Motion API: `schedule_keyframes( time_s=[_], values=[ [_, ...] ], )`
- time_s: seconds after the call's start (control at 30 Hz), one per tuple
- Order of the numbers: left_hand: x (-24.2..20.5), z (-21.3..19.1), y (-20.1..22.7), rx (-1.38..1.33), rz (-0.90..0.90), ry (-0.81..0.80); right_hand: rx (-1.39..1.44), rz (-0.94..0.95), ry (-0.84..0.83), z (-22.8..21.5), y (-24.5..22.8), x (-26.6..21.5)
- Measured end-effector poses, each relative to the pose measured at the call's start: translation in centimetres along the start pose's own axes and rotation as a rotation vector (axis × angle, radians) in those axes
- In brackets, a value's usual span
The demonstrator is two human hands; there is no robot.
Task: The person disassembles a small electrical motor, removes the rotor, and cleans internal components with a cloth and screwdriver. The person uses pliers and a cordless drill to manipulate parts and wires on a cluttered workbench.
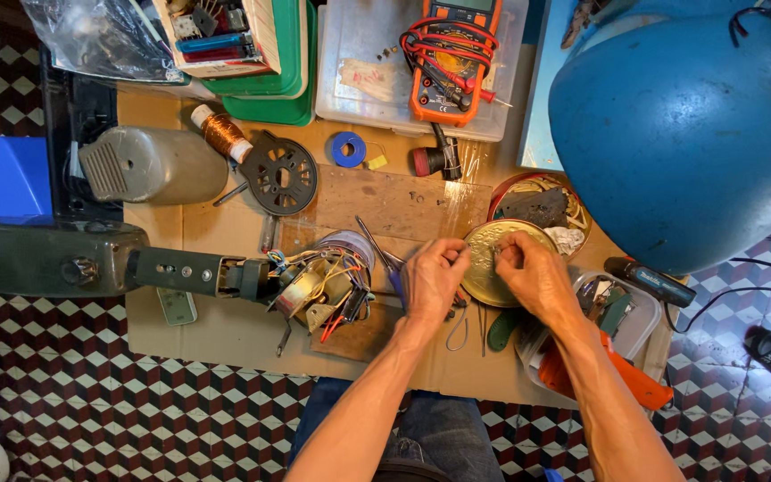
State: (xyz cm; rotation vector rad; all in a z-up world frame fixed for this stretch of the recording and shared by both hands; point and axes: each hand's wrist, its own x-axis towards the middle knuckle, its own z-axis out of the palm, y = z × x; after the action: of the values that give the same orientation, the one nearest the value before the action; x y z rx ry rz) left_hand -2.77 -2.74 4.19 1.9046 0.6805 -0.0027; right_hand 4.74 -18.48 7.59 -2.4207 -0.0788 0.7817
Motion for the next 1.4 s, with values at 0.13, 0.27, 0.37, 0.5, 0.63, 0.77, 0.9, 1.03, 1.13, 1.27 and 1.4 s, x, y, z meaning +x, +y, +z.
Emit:
schedule_keyframes(
  time_s=[0.13, 0.27, 0.37, 0.5, 0.63, 0.77, 0.9, 1.03, 1.13, 1.27, 1.4],
  values=[
    [0.2, 0.1, 0.4, -0.052, 0.088, -0.008, -0.047, -0.193, 0.132, 0.3, -1.4, -1.1],
    [2.8, -0.9, -1.1, -0.141, 0.006, 0.228, 0.02, -0.404, 0.269, 1.0, -3.5, -1.1],
    [5.2, -0.5, -1.6, -0.076, -0.01, 0.324, -0.035, -0.489, 0.232, 2.3, -5.7, 2.1],
    [7.1, 0.7, -2.6, -0.083, 0.001, 0.341, -0.162, -0.582, 0.202, 4.2, -6.8, 6.5],
    [7.9, 0.7, -3.1, -0.074, 0.051, 0.419, -0.201, -0.509, 0.098, 4.7, -6.7, 8.2],
    [7.3, -0.4, -2.9, 0.039, 0.122, 0.374, -0.125, -0.471, 0.138, 3.2, -6.4, 6.9],
    [7.1, -0.9, -2.9, 0.074, 0.124, 0.316, -0.064, -0.253, 0.141, 0.8, -4.7, 1.4],
    [6.4, -0.8, -3.0, -0.067, 0.019, 0.319, -0.083, -0.241, 0.156, 0.8, -3.8, -1.2],
    [6.1, -1.1, -3.5, -0.076, -0.003, 0.292, -0.056, -0.254, 0.208, 1.0, -3.3, -1.7],
    [6.9, -0.9, -3.4, -0.024, 0.12, 0.296, 0.01, -0.169, 0.356, 0.8, -2.4, -3.5],
    [7.3, -0.4, -3.6, 0.026, 0.1, 0.282, -0.057, 0.065, 0.579, -0.2, -0.5, -5.9]
  ],
)
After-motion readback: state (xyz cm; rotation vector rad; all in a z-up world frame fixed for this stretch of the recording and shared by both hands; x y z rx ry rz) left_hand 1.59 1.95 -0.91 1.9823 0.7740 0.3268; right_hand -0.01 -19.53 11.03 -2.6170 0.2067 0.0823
